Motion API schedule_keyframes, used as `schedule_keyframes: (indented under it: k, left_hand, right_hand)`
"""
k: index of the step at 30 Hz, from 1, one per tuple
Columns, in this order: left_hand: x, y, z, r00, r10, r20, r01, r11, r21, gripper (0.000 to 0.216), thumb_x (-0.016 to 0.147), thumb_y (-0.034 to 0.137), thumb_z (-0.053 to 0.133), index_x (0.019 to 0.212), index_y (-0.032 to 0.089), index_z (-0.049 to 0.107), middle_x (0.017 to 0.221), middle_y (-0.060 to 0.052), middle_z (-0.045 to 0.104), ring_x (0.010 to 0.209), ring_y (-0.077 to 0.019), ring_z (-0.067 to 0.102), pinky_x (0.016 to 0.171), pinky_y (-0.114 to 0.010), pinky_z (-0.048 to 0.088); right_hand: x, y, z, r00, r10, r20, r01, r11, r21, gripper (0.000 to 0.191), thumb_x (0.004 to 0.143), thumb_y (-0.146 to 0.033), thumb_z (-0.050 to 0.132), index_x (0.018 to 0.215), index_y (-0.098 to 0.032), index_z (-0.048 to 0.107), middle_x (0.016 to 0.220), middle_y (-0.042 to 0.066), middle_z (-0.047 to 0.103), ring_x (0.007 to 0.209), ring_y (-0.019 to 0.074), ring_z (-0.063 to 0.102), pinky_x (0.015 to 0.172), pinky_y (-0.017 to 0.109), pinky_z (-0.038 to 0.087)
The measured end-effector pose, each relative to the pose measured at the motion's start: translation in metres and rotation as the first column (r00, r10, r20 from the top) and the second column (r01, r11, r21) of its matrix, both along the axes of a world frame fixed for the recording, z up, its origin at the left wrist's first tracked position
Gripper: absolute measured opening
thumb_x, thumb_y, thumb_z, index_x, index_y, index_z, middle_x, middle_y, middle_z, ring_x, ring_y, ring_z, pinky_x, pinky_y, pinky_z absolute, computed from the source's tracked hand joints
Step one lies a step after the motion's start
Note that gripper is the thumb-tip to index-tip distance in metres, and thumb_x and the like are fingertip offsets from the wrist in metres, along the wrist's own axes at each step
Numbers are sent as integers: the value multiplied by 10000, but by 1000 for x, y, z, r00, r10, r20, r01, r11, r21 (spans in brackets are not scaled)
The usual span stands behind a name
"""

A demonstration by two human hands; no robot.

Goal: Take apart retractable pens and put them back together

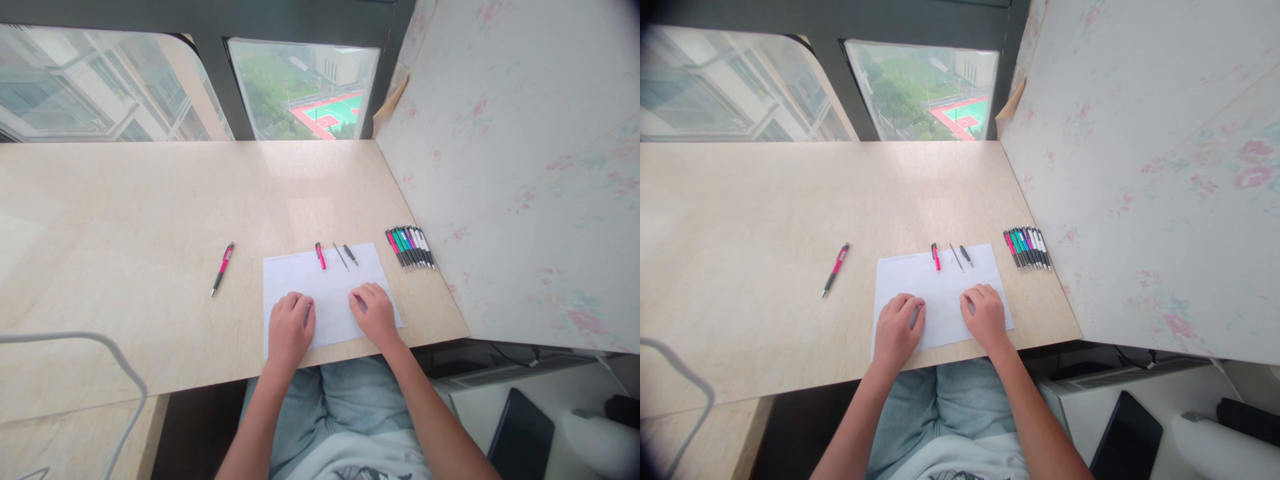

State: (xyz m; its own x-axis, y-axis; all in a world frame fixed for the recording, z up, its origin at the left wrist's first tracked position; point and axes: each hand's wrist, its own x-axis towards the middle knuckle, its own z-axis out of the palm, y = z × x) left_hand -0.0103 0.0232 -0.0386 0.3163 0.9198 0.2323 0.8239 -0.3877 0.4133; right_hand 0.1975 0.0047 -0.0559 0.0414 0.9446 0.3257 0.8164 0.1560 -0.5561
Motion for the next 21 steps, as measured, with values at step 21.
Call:
schedule_keyframes:
  k: [21]
  left_hand:
    - [0, 1, 1, 1000, 0, 31, 1, 1000, -13, 108, 932, 194, 509, 933, 212, 616, 917, -64, 643, 835, -222, 589, 780, -372, 446]
  right_hand:
    - [1, 0, -3, 1000, -6, -2, 5, 1000, -5, 167, 916, -183, 532, 780, -211, 625, 780, 45, 654, 797, 212, 561, 777, 352, 438]
